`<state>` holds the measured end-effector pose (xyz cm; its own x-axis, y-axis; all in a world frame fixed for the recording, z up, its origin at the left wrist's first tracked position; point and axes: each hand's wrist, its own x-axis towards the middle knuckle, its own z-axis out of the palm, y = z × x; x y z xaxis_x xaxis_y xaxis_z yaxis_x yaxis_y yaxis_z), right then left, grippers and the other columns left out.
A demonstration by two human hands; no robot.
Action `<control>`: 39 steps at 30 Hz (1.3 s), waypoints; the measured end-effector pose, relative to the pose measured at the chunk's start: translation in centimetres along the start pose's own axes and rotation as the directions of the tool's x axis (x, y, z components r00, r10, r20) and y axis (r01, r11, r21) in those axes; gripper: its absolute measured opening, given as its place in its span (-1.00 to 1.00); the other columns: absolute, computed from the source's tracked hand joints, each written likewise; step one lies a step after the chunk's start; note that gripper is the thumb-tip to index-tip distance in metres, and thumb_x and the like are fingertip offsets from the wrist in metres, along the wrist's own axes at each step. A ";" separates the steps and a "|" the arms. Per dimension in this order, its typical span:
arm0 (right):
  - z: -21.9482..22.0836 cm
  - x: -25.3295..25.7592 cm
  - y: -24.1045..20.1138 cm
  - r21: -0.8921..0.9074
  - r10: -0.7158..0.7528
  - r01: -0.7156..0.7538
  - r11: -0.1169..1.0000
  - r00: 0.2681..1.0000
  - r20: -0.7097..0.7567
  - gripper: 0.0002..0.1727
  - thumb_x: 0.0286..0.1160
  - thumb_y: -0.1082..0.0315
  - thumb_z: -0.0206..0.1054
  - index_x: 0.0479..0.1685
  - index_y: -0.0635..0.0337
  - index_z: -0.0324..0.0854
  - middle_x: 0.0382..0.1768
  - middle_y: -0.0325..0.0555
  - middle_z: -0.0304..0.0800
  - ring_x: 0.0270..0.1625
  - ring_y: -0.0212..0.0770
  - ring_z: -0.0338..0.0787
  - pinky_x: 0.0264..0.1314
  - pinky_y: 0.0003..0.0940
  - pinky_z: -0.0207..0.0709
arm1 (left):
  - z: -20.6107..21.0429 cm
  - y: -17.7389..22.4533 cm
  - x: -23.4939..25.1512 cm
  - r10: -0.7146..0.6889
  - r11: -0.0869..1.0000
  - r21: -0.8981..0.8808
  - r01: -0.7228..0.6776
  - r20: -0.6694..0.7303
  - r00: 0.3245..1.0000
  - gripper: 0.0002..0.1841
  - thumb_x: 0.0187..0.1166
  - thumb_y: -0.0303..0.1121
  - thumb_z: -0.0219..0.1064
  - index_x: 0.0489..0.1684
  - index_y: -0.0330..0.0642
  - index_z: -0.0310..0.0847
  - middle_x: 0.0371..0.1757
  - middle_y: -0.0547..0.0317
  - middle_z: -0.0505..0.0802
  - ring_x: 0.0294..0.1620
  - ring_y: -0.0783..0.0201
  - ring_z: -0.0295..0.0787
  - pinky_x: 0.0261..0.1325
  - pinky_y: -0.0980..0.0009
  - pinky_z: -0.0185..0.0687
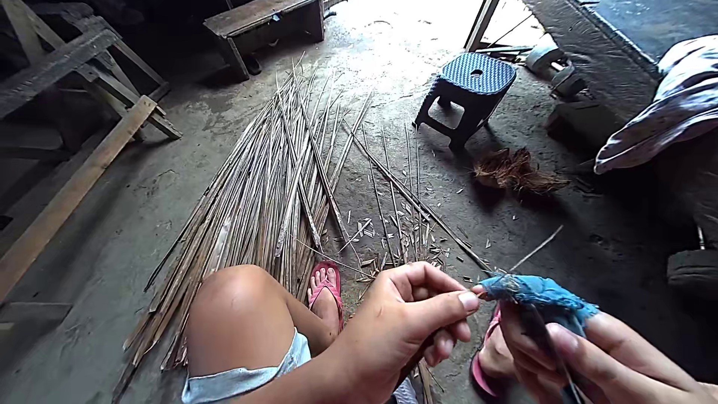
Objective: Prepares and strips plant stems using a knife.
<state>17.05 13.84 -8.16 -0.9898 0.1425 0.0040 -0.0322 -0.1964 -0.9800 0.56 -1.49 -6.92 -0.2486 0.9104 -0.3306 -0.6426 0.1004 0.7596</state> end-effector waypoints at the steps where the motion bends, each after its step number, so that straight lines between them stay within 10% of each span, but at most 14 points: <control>1: 0.3 0.0 0.0 0.012 0.001 -0.001 1.000 1.000 0.001 -0.72 0.83 0.01 0.06 0.12 -0.17 0.64 -0.28 -0.62 0.67 -0.29 -0.69 0.63 -0.21 -0.67 0.58 | 0.0 0.0 0.0 -0.002 1.000 -0.003 0.002 -0.001 1.000 -0.84 0.67 -0.59 0.19 -0.27 -0.14 0.62 -0.51 0.40 0.79 -0.63 0.72 0.59 -0.56 0.81 0.47; 9: 1.5 0.0 0.3 0.018 -0.092 0.093 0.995 0.994 -0.065 -0.77 0.82 0.33 0.13 0.27 -0.02 0.62 -0.14 -0.47 0.84 -0.29 -0.63 0.76 -0.28 -0.66 0.67 | 0.3 -0.6 -0.4 0.072 0.997 -0.022 -0.071 0.051 0.996 -0.82 0.57 -0.67 0.22 -0.31 -0.17 0.64 -0.49 0.38 0.83 -0.58 0.69 0.67 -0.49 0.76 0.57; 39: 1.2 0.1 -0.3 0.023 -0.151 0.163 0.986 0.952 -0.268 -0.79 0.76 0.33 0.20 0.16 -0.01 0.71 -0.21 -0.40 0.93 -0.33 -0.57 0.84 -0.32 -0.67 0.70 | 0.4 0.0 -0.3 -0.142 0.982 -0.106 0.157 0.134 0.981 -0.71 0.67 -0.61 0.09 -0.42 -0.08 0.62 -0.62 0.44 0.77 -0.72 0.79 0.47 -0.65 0.84 0.33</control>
<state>16.80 12.72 -7.67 -0.8999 0.4249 0.0981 -0.1960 -0.1932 -0.9614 0.93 -1.58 -6.58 -0.0551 0.9324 -0.3571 -0.7467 0.1990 0.6347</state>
